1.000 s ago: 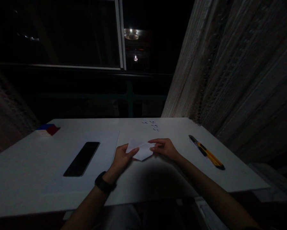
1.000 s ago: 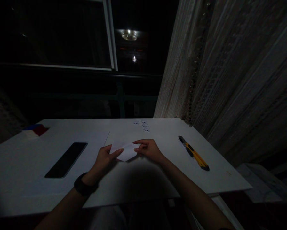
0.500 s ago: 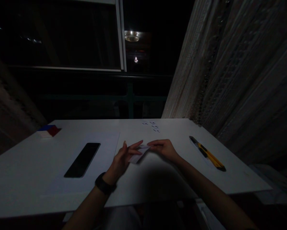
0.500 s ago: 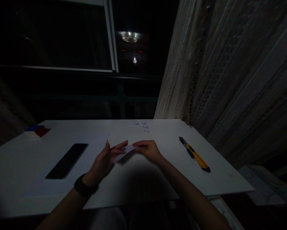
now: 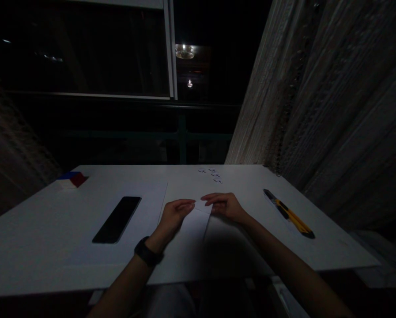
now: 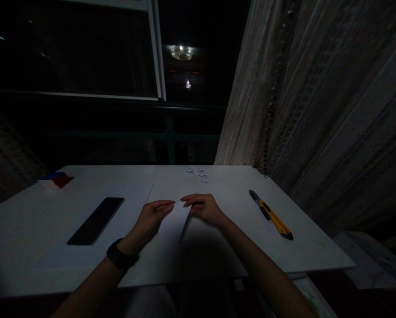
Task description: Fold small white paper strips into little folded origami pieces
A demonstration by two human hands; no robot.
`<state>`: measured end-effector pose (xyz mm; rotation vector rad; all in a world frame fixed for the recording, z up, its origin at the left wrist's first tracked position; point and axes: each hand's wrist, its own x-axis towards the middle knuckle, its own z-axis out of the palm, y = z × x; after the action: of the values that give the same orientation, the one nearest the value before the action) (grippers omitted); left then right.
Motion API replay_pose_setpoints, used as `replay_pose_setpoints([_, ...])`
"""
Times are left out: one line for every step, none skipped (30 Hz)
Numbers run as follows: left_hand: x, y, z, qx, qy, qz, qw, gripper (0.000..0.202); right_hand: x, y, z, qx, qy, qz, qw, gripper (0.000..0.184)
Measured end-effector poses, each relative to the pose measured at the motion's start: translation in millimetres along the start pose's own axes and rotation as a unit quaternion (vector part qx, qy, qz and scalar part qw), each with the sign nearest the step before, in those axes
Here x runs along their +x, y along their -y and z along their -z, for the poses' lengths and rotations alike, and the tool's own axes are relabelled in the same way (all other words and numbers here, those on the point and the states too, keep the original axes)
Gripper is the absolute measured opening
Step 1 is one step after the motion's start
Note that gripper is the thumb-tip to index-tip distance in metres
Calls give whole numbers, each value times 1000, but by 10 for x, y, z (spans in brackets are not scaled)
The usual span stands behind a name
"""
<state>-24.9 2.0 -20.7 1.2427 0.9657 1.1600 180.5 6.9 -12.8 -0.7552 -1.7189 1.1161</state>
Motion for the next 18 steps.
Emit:
replay_pose_setpoints([8,14,2,-5,-8,0,1000,35,5,0,1,9,2,-4,1000,18])
replay_pose_setpoints([15,26,3,-12,-12,1,1000,36,9,2,2,19,3,-9,1000,20])
replay_pose_setpoints([18,36,3,-19,-17,1,1000,37,11,4,2,27,0,-17,999,23])
replay_pose_setpoints([20,43,2,-22,-21,0,1000,38,12,5,3,34,-4,-28,999,26])
replay_pose_setpoints([19,45,0,-22,-24,0,999,39,12,3,3,41,-12,-42,998,30])
replay_pose_setpoints([16,44,-4,-20,-29,-2,999,39,12,-2,2,46,-22,-57,997,34])
replay_pose_setpoints([12,39,-9,-16,-34,-4,999,39,10,-10,1,50,-34,-70,996,38])
replay_pose_setpoints([6,31,-16,-12,-39,-7,999,39,9,-20,-1,53,-45,-82,994,40])
replay_pose_setpoints([0,20,-24,-9,-44,-10,999,39,9,-31,-4,56,-54,-90,993,41])
replay_pose_setpoints([-7,7,-33,-6,-49,-13,999,38,10,-41,-8,59,-61,-96,992,41])
replay_pose_setpoints([-13,-6,-41,-3,-55,-17,998,38,12,-50,-11,65,-66,-100,991,40])
replay_pose_setpoints([-19,-19,-49,1,-60,-20,998,38,15,-56,-14,70,-69,-103,990,41])
replay_pose_setpoints([-24,-31,-55,7,-66,-22,998,37,19,-59,-17,77,-71,-105,989,41])
replay_pose_setpoints([-27,-40,-59,13,-71,-23,997,36,23,-59,-19,84,-72,-106,988,42])
replay_pose_setpoints([-28,-45,-61,17,-75,-24,997,36,28,-58,-20,90,-73,-106,988,42])
replay_pose_setpoints([-26,-45,-60,20,-77,-26,996,35,33,-56,-21,94,-75,-105,987,42])
replay_pose_setpoints([-21,-41,-57,22,-77,-29,996,35,38,-56,-22,97,-77,-105,987,42])
replay_pose_setpoints([-14,-33,-53,23,-76,-33,996,35,44,-58,-24,100,-79,-106,986,43])
